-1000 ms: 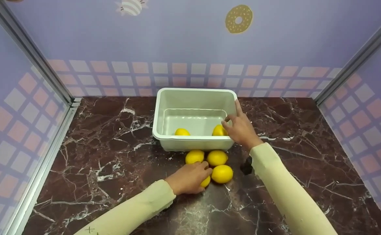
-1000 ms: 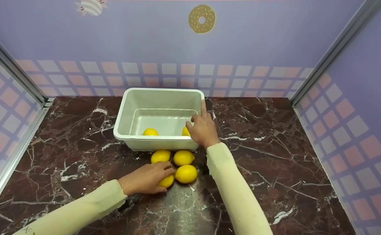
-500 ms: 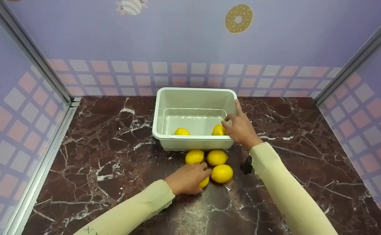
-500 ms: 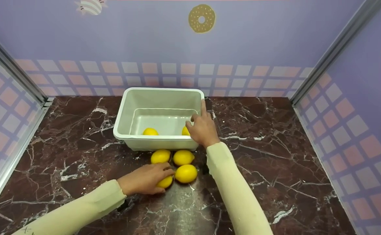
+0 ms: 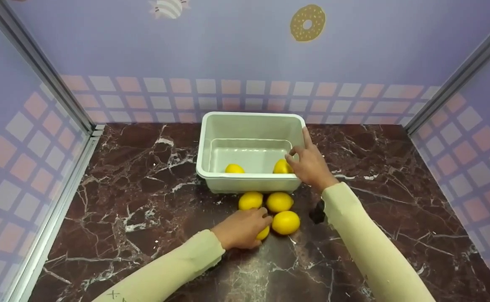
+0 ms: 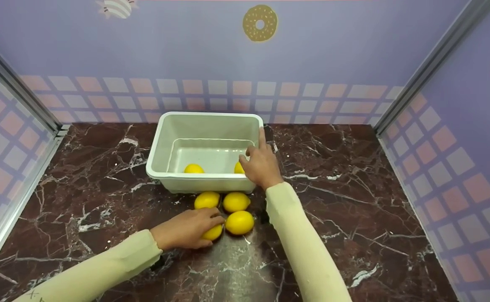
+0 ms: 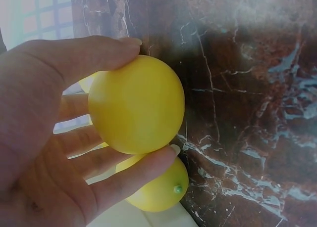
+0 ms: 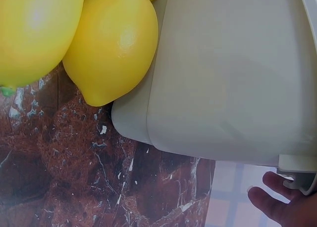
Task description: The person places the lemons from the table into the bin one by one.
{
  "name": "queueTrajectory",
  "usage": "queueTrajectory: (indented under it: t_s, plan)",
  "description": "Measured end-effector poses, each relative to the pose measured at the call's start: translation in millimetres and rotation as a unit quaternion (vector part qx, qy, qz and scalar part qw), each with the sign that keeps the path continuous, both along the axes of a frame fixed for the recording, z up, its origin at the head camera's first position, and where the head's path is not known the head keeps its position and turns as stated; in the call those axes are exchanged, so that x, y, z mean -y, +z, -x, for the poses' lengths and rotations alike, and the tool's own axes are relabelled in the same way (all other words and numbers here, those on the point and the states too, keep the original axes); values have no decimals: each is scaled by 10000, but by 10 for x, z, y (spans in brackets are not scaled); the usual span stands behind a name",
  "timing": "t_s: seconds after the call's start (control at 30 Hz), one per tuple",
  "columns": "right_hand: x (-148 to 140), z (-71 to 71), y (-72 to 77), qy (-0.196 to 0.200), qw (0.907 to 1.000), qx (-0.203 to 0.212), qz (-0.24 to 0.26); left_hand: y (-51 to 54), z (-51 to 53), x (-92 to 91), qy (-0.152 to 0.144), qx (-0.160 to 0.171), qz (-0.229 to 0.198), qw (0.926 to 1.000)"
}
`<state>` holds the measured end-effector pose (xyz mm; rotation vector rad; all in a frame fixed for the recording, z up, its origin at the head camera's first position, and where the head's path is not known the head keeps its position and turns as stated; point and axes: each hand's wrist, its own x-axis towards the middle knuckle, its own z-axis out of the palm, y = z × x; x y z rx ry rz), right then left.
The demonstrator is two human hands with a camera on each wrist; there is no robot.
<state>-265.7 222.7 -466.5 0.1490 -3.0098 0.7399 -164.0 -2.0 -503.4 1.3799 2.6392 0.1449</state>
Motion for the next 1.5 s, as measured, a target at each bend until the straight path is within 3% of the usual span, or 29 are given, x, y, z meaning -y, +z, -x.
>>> queueTrajectory:
  t_s: [0.6, 1.23, 1.5]
  plan:
    - [-12, 6, -6, 5, 9999, 73, 83, 108, 8, 12, 85, -38, 0, 10000]
    - [-3, -1, 1, 13, 10000, -11, 37, 258, 43, 29, 115, -535, -85, 9985]
    - [-1, 1, 1, 24, 10000, -17, 40, 318, 68, 27, 176, -450, -102, 9988]
